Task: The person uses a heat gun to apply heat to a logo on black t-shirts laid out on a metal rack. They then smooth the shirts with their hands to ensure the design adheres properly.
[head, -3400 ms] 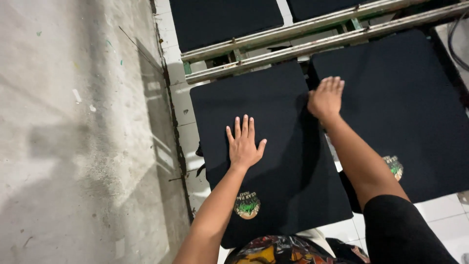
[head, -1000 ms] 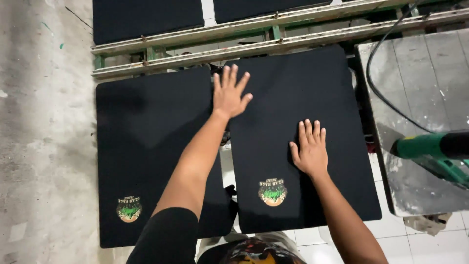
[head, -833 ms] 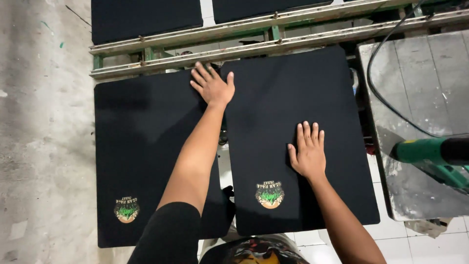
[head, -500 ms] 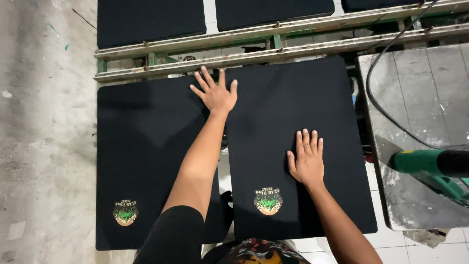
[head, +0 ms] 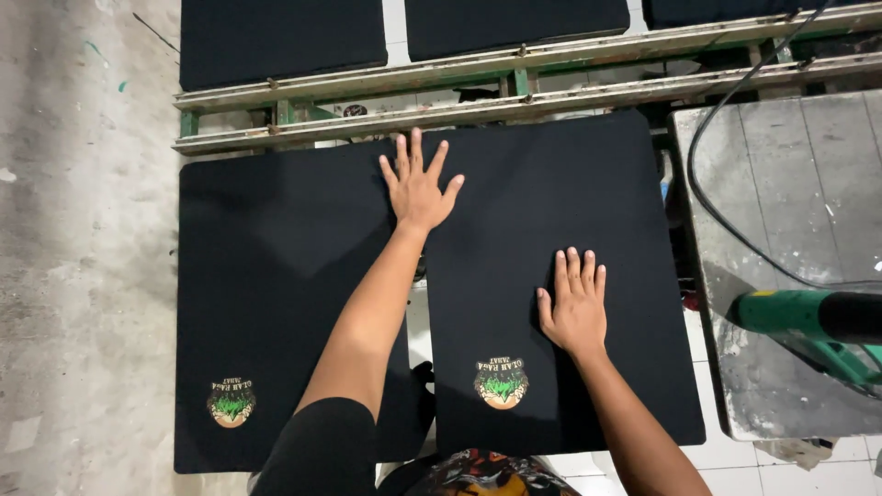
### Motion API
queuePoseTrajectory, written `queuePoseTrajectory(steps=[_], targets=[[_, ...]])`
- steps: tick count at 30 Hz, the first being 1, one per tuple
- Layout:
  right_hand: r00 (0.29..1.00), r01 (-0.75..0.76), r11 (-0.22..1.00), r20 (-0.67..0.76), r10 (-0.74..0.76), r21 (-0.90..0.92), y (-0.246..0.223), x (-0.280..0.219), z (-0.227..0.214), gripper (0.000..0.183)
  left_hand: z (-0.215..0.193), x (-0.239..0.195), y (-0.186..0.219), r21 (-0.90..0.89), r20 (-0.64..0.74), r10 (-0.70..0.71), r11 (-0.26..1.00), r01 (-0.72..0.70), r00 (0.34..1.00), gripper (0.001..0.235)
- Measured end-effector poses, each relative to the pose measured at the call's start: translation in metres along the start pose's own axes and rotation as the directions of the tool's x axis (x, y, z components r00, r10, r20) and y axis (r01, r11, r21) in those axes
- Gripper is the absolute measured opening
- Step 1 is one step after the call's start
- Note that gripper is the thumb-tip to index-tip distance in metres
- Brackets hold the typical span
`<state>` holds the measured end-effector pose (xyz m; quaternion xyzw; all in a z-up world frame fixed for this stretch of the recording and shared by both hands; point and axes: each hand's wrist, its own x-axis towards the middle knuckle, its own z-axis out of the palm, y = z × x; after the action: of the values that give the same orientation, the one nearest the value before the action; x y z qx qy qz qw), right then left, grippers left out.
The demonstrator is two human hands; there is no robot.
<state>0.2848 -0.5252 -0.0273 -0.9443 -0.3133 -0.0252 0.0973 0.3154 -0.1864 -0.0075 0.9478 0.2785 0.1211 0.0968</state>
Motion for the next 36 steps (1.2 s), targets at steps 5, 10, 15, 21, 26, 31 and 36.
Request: queuePoseTrajectory(steps=[5, 10, 15, 21, 26, 31, 36], targets=[[1.000, -0.002, 1.000, -0.011, 0.001, -0.005, 0.000, 0.000, 0.000, 0.074, 0.014, 0.007, -0.005, 0.064, 0.085, -0.265, 0.964, 0.260, 0.961, 0.086], [1.000, 0.000, 1.000, -0.019, 0.000, 0.005, 0.000, -0.001, 0.004, 0.073, -0.019, -0.056, 0.051, -0.144, 0.061, 0.306, 0.945, -0.295, 0.950, 0.083], [0.994, 0.098, 0.993, -0.045, -0.095, 0.066, 0.007, 0.013, 0.005, 0.076, -0.024, -0.095, 0.072, -0.157, 0.260, 0.291, 0.953, -0.257, 0.921, 0.088], [0.891, 0.447, 0.883, -0.160, -0.425, 0.141, -0.005, 0.090, 0.001, 0.076, -0.020, -0.097, 0.072, -0.074, 0.271, 0.240, 0.971, -0.229, 0.932, 0.083], [0.818, 0.576, 0.789, -0.163, -0.552, 0.214, 0.004, 0.151, 0.027, 0.077, -0.024, -0.098, 0.075, -0.025, 0.334, 0.207, 0.977, -0.211, 0.919, 0.080], [0.683, 0.688, 0.718, -0.240, -0.690, -0.109, 0.050, 0.199, 0.025, 0.060, -0.027, -0.097, 0.074, -0.085, 0.332, 0.219, 0.976, -0.202, 0.918, 0.079], [0.825, 0.454, 0.860, -0.254, -0.504, -0.233, 0.147, 0.239, 0.029, 0.070, -0.030, -0.099, 0.075, -0.095, 0.296, 0.227, 0.974, -0.208, 0.928, 0.079]])
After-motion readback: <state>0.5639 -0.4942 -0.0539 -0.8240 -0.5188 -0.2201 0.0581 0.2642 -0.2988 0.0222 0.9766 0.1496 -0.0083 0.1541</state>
